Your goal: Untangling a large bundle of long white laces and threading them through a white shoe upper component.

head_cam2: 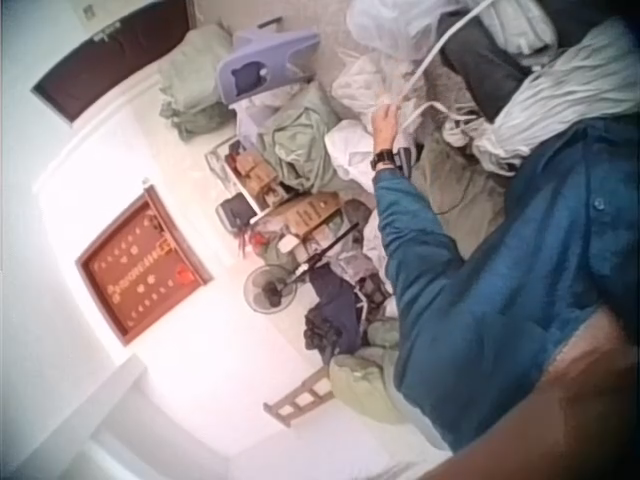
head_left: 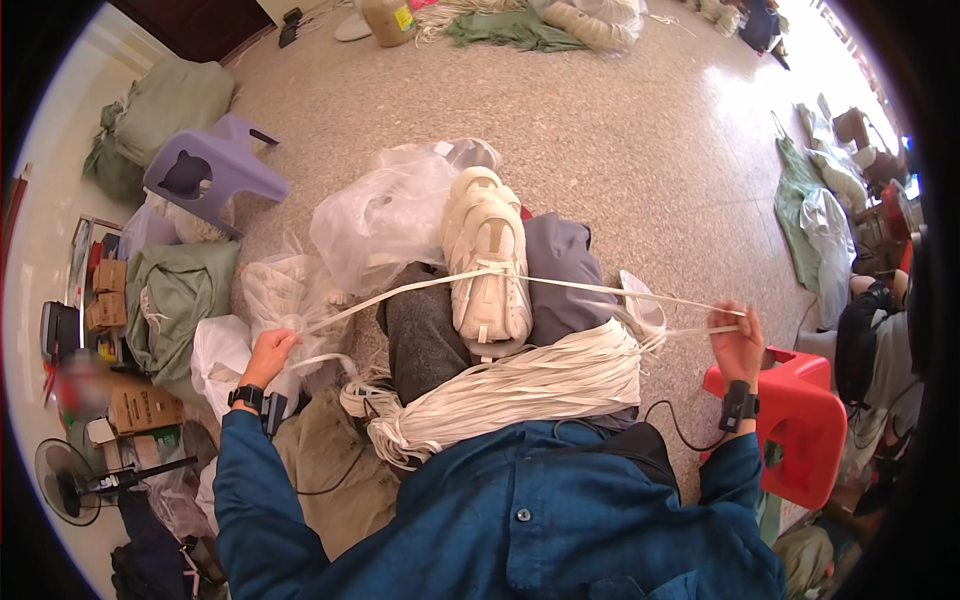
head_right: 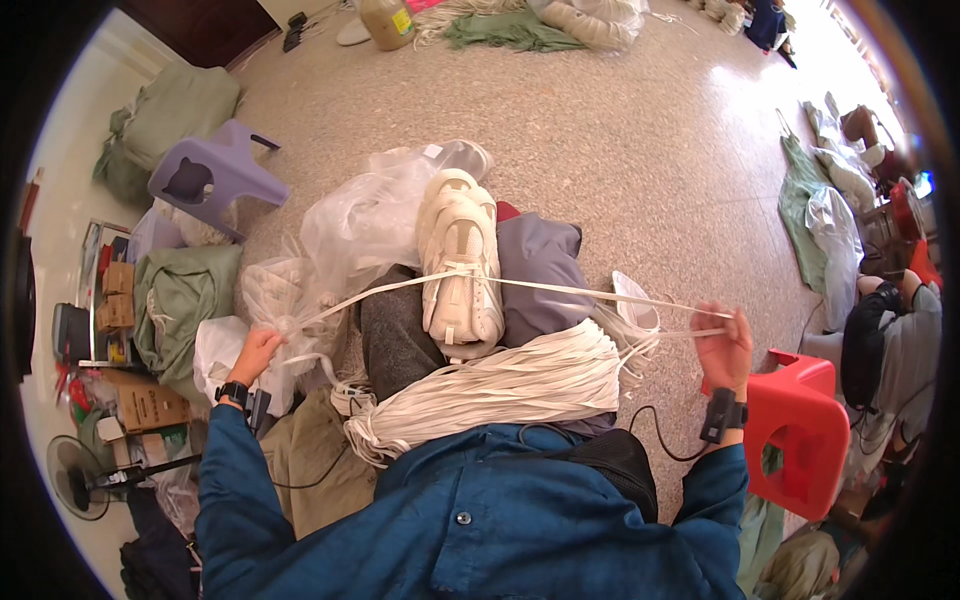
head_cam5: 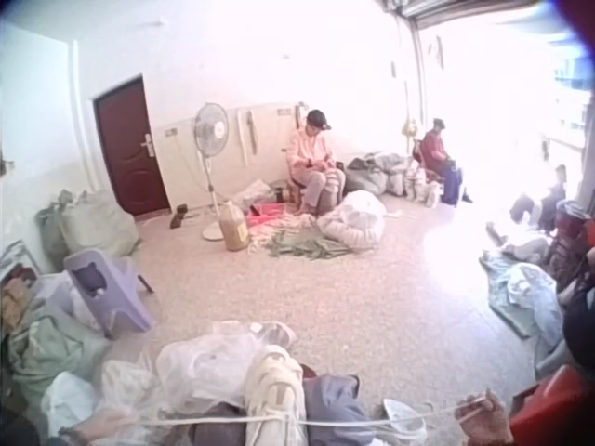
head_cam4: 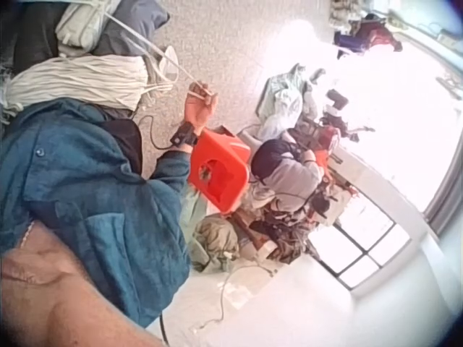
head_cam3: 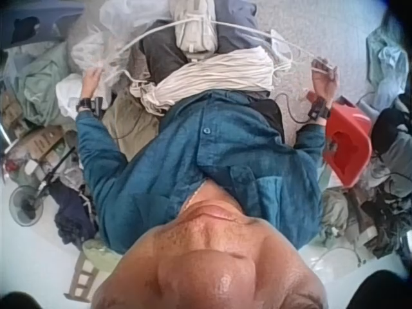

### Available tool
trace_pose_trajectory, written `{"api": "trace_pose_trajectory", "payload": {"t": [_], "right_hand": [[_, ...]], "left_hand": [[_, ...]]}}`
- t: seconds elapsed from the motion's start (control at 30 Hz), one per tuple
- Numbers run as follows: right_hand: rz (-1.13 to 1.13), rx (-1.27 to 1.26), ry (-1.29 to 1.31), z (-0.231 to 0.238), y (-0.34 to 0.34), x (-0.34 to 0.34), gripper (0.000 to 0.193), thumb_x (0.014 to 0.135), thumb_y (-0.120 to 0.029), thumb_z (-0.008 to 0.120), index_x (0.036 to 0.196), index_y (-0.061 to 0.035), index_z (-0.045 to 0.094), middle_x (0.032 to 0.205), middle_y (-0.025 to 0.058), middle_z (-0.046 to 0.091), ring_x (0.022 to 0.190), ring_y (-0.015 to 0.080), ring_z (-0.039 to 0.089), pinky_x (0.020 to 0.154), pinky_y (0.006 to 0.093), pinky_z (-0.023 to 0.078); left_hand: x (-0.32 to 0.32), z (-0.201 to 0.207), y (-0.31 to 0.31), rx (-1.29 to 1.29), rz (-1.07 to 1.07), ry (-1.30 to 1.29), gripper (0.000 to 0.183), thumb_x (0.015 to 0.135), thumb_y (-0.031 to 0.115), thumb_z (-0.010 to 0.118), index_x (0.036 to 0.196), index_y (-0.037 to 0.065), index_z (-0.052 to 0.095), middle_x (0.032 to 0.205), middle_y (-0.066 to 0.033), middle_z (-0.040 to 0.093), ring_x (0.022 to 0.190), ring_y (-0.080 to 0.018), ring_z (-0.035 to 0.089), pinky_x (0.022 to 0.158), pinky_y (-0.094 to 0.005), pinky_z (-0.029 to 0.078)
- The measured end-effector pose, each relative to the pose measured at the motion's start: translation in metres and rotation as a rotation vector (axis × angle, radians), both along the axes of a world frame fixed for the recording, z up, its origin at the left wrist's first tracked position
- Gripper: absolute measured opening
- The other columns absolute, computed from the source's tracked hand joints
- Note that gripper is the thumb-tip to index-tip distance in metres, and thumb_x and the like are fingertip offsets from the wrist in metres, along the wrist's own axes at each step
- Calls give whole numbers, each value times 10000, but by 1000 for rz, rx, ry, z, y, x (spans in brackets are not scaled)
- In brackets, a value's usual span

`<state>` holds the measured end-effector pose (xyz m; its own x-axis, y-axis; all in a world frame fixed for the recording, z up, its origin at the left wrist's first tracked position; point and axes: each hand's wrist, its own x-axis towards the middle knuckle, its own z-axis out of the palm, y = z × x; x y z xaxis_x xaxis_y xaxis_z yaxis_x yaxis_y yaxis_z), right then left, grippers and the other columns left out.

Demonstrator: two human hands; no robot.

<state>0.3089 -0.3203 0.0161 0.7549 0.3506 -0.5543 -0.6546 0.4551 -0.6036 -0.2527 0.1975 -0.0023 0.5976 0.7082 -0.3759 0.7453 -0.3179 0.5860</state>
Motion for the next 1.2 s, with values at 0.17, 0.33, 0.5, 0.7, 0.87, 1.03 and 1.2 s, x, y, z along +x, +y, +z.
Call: {"api": "trace_pose_trajectory", "payload": {"t": [0.17, 0.33, 0.5, 0.7, 0.87, 1.03, 1.2], "right_hand": [[132, 596, -184, -68, -105, 65, 372, 1049, -286, 518, 725, -106, 493, 774, 26, 577, 828, 185, 586, 960, 419, 489], [-157, 321, -205, -94, -209, 104, 344, 1028, -274, 566, 748, -82, 518, 742, 32, 537, 778, 184, 563, 910, 390, 507], [-304, 175, -192, -87, -300, 101, 310, 1015, -260, 591, 806, -30, 584, 770, 57, 582, 767, 203, 578, 865, 359, 529], [-518, -37, -146, -83, -355, 118, 250, 998, -243, 619, 870, -29, 639, 782, 85, 680, 810, 206, 659, 788, 372, 585], [103, -73, -192, -125, -284, 107, 112, 971, -107, 640, 1050, -28, 644, 958, 72, 688, 873, 173, 661, 808, 338, 571], [689, -116, -244, -24, 41, -27, 138, 987, -124, 607, 1087, -33, 630, 946, 64, 680, 837, 158, 673, 769, 307, 565], [1090, -379, -1020, 7, 180, -98, 137, 979, -124, 587, 945, -5, 644, 880, 76, 690, 797, 157, 677, 684, 306, 544]], "left_hand": [[-121, -18, 10, 36, 273, 147, 252, 920, 245, 588, 868, 49, 737, 588, 31, 483, 489, -86, 458, 429, -265, 436], [-220, -18, 4, 79, 419, 217, 234, 901, 231, 588, 868, 49, 732, 576, -5, 514, 488, -153, 506, 436, -298, 457], [-250, -11, -30, 388, 478, 270, 251, 862, 177, 574, 850, -36, 707, 717, -204, 656, 608, -391, 617, 559, -459, 544], [-256, 19, -46, 523, 676, 555, 298, 870, 204, 584, 798, -75, 658, 743, -267, 652, 609, -434, 604, 598, -506, 549], [-117, -29, -17, -71, 682, 103, 289, 940, 278, 574, 812, 23, 614, 587, -72, 516, 404, -234, 518, 373, -380, 469], [72, 59, -95, -687, 549, -306, 217, 1020, 277, 533, 973, 76, 598, 664, 35, 464, 511, -65, 458, 462, -271, 459], [154, 76, -142, -939, 328, -435, 222, 1052, 215, 489, 1142, 44, 599, 892, -17, 597, 683, -103, 596, 607, -315, 556]]}}
